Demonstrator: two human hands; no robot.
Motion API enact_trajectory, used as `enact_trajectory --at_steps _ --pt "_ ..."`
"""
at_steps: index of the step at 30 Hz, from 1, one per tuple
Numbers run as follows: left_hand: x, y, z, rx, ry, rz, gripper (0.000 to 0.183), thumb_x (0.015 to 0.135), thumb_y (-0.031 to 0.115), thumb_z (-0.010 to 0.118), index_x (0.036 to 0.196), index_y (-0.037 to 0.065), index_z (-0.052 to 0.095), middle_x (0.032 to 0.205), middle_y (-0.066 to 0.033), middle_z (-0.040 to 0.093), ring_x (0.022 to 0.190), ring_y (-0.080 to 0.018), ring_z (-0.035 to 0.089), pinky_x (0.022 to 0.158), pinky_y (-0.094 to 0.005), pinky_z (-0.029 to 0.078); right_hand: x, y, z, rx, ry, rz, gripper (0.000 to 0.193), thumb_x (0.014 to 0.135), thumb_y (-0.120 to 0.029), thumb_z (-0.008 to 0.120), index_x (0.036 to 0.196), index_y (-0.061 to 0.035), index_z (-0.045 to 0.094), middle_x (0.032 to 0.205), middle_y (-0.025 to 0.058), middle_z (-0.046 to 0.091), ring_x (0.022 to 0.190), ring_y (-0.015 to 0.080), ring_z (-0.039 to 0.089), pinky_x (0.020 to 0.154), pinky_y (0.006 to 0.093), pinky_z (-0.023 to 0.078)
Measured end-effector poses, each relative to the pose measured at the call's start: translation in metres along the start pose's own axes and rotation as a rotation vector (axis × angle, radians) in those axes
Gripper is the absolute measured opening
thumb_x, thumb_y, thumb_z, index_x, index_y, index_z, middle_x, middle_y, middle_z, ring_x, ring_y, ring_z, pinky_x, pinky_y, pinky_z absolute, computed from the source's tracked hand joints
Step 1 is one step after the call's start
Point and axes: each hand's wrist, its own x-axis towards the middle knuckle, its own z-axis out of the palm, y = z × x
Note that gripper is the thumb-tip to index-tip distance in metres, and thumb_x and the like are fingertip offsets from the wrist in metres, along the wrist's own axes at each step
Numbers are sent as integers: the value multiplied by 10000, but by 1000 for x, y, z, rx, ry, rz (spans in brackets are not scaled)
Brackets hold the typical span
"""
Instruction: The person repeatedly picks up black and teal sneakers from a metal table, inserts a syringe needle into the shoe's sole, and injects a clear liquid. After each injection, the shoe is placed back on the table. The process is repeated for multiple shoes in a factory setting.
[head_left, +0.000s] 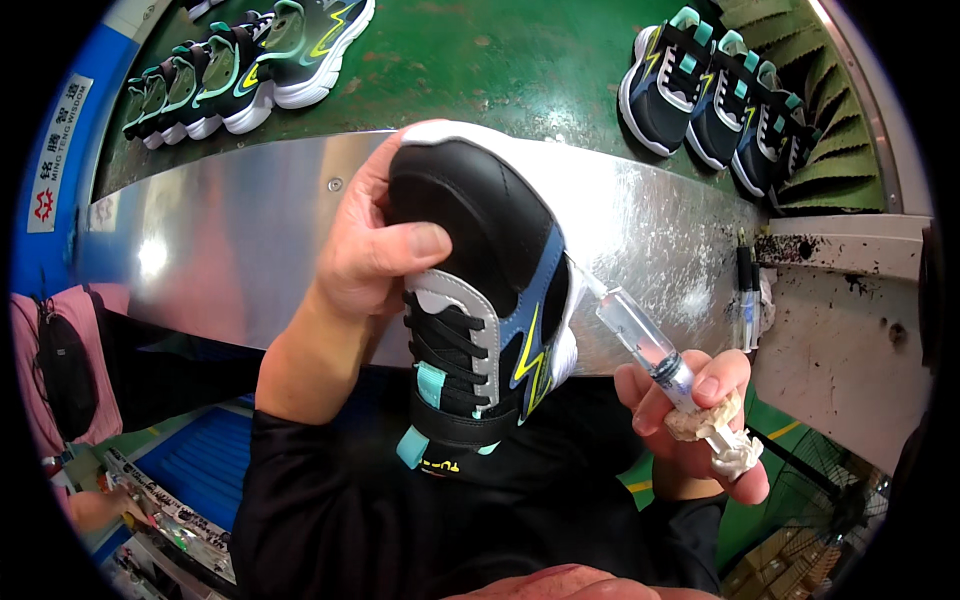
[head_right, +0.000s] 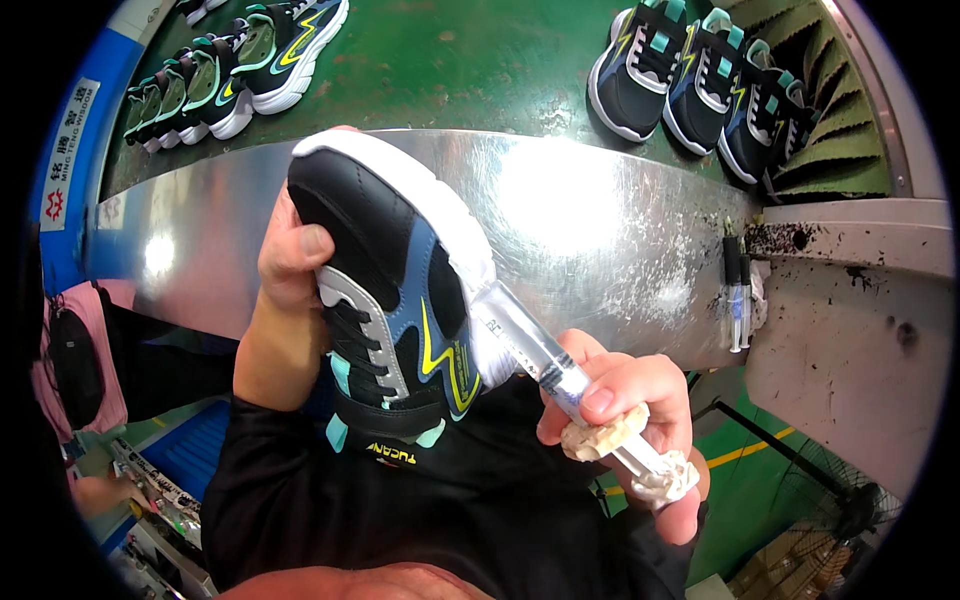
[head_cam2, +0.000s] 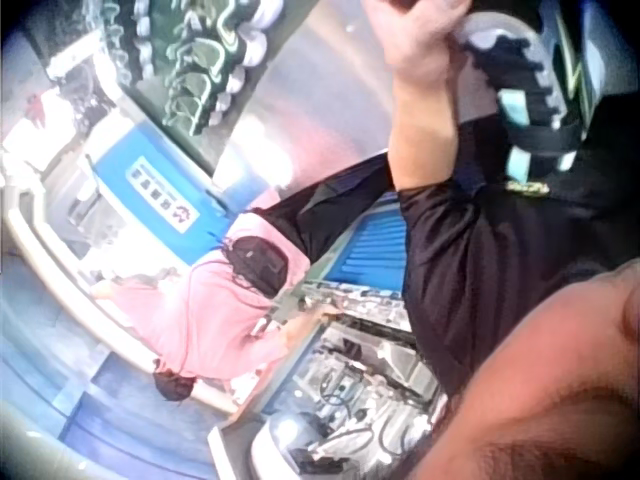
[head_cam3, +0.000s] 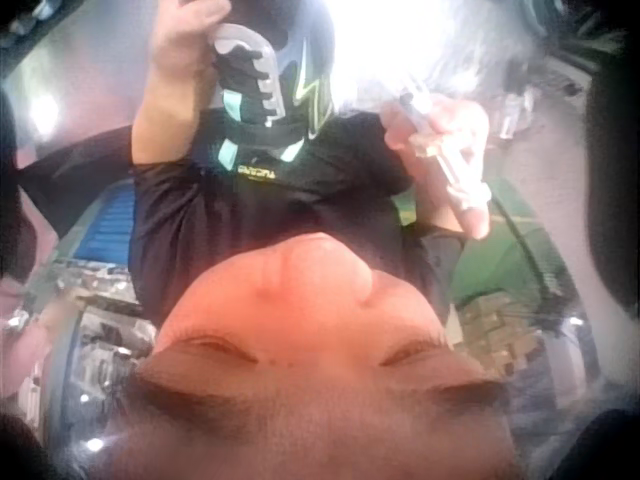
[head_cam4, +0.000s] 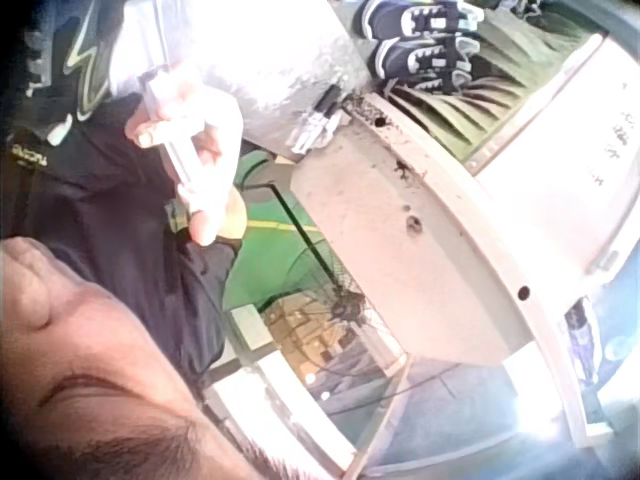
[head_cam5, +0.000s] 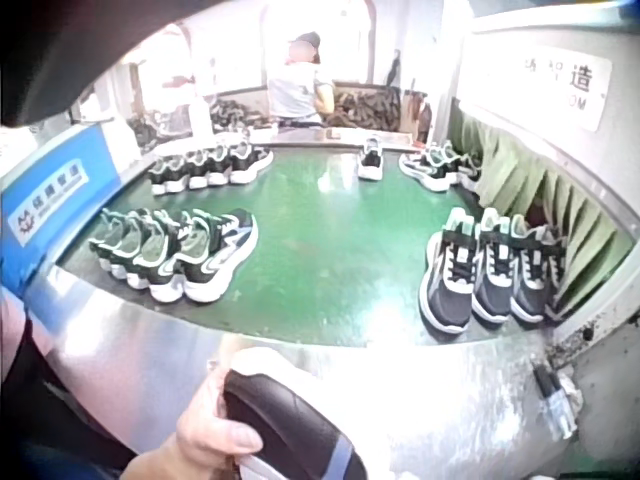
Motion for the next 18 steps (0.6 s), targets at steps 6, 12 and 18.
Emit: enact_trajectory --at_steps 6,12,18 --pt "3 0 1 -4 41 0 544 682 37 606 1204 -31 469 1069 -164 608 936 -248 629 845 -349 514 -12 11 -4 5 62 -24 795 681 -687 645 1109 -34 497 840 96 589 762 185 512 711 297 357" --pt "7 0 -1 -84 30 -2 509 708 72 592 1188 -46 469 1069 -184 606 919 -263 641 821 -359 533 -28 15 -16 -11 -3 81 714 676 -651 687 1111 -125 476 828 146 610 933 277 474 590 309 300" --pt "13 -3 -7 -253 -96 -45 423 772 91 546 1164 -58 494 1052 -192 616 921 -278 642 814 -377 535 -42 27 -14 9 33 35 819 634 -681 691 1114 -39 520 850 138 617 791 203 466 654 286 338"
